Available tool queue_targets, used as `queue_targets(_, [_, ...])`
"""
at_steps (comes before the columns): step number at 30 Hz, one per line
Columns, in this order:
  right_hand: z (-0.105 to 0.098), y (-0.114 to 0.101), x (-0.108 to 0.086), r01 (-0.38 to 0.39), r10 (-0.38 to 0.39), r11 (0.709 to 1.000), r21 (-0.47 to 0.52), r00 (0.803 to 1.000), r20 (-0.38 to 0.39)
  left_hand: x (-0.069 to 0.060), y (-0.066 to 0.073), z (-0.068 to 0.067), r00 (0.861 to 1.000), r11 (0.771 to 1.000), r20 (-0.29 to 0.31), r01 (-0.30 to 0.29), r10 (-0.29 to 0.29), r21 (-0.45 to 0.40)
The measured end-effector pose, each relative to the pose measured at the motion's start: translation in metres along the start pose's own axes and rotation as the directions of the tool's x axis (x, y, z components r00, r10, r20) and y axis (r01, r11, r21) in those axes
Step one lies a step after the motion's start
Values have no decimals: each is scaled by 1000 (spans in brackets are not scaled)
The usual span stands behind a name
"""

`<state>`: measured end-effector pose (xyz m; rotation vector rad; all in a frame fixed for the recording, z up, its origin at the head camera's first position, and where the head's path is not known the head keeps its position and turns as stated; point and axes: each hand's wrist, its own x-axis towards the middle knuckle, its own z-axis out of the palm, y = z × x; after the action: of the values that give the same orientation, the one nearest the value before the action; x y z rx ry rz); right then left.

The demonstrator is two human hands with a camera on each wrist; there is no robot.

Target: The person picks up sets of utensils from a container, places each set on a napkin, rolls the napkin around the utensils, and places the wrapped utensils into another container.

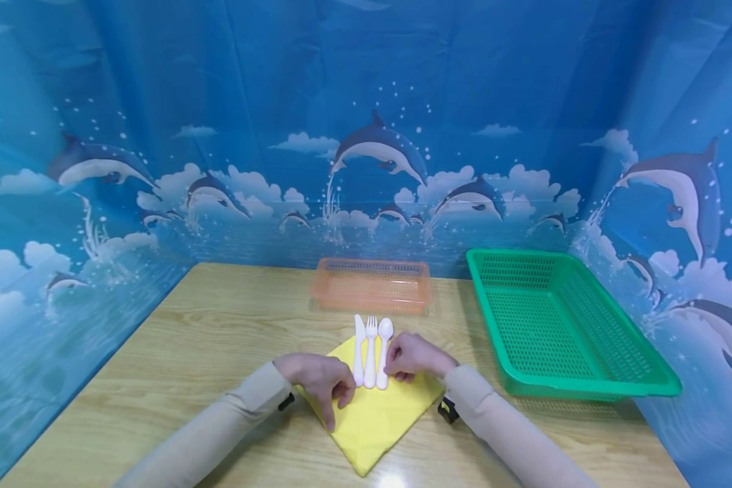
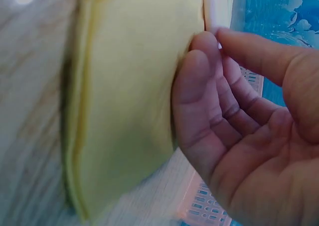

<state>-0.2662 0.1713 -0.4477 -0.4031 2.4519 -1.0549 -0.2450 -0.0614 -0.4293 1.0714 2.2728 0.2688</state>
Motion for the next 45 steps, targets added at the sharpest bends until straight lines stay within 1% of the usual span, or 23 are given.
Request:
queue_targets(3, [0, 1, -2, 0, 0, 1000, -6, 1000, 12, 0, 1, 2, 1000, 1000, 19, 7, -7, 21])
queue_targets(6, [0, 3, -2, 4, -4, 1000, 0, 1000, 14, 1, 4, 4, 1000, 999, 20, 11, -12, 53])
queue_targets(8, [-1, 4, -3, 3, -3, 1000, 8, 1000, 18, 2, 6, 5, 1000, 997, 12, 21, -22, 74])
queue_targets(10, [-1, 5, -3, 4, -4, 1000, 12, 1000, 25, 2, 8, 7, 999, 996, 2, 44, -44, 84])
queue_targets(12, [-1, 6, -4, 5, -6, 1000, 16, 999, 38, 2, 9, 8, 998, 994, -8, 66, -65, 83])
queue_targets(14, [-2, 6, -4, 14, -16, 1000, 24, 998, 58, 2, 9, 9, 997, 995, -21, 71, -69, 76])
queue_targets(17, [-2, 7, -5, 47, -51, 998, 37, 994, 98, 3, 6, 9, 999, 998, -29, 39, -38, 47])
queue_targets(19, [-4, 9, -6, 83, -88, 996, 45, 987, 133, 3, 1, 6, 1000, 1000, -21, 6, -7, -23])
queue_targets(21, [-5, 11, -8, 131, -136, 990, 43, 976, 169, 4, -6, 4, 999, 993, -19, -37, 35, -108])
queue_targets(23, [-7, 13, -10, 184, -189, 982, 41, 960, 208, 5, -14, 1, 997, 977, -18, -80, 78, -198])
queue_targets(25, [-8, 14, -12, 233, -235, 972, 36, 941, 242, 6, -22, -2, 992, 952, -19, -128, 128, -279])
queue_targets(27, [-9, 14, -14, 268, -266, 963, 31, 926, 269, 7, -30, -6, 989, 930, -26, -148, 148, -338])
queue_targets(28, [-9, 15, -15, 278, -273, 960, 24, 921, 277, 7, -33, -7, 988, 918, -28, -151, 152, -367])
queue_targets(30, [-10, 15, -17, 281, -272, 960, 11, 918, 289, 6, -39, -9, 989, 894, -35, -143, 142, -424])
queue_targets(34, [-11, 13, -21, 263, -244, 965, -25, 923, 298, 6, -48, -11, 994, 857, -49, -106, 94, -504])
queue_targets(36, [-11, 12, -23, 256, -232, 966, -43, 924, 304, 6, -51, -11, 996, 842, -50, -87, 71, -533])
queue_targets(39, [-12, 11, -25, 254, -219, 964, -82, 929, 299, 5, -54, -12, 998, 810, -55, -66, 42, -583])
queue_targets(42, [-10, 12, -24, 256, -215, 955, -152, 946, 244, 5, -56, -12, 998, 791, -62, -53, 19, -609])
queue_targets(43, [-9, 13, -23, 256, -217, 953, -162, 949, 227, 5, -57, -12, 998, 789, -64, -53, 17, -613])
queue_targets(45, [-8, 13, -22, 250, -216, 954, -166, 957, 196, 4, -57, -12, 998, 791, -58, -48, 15, -610])
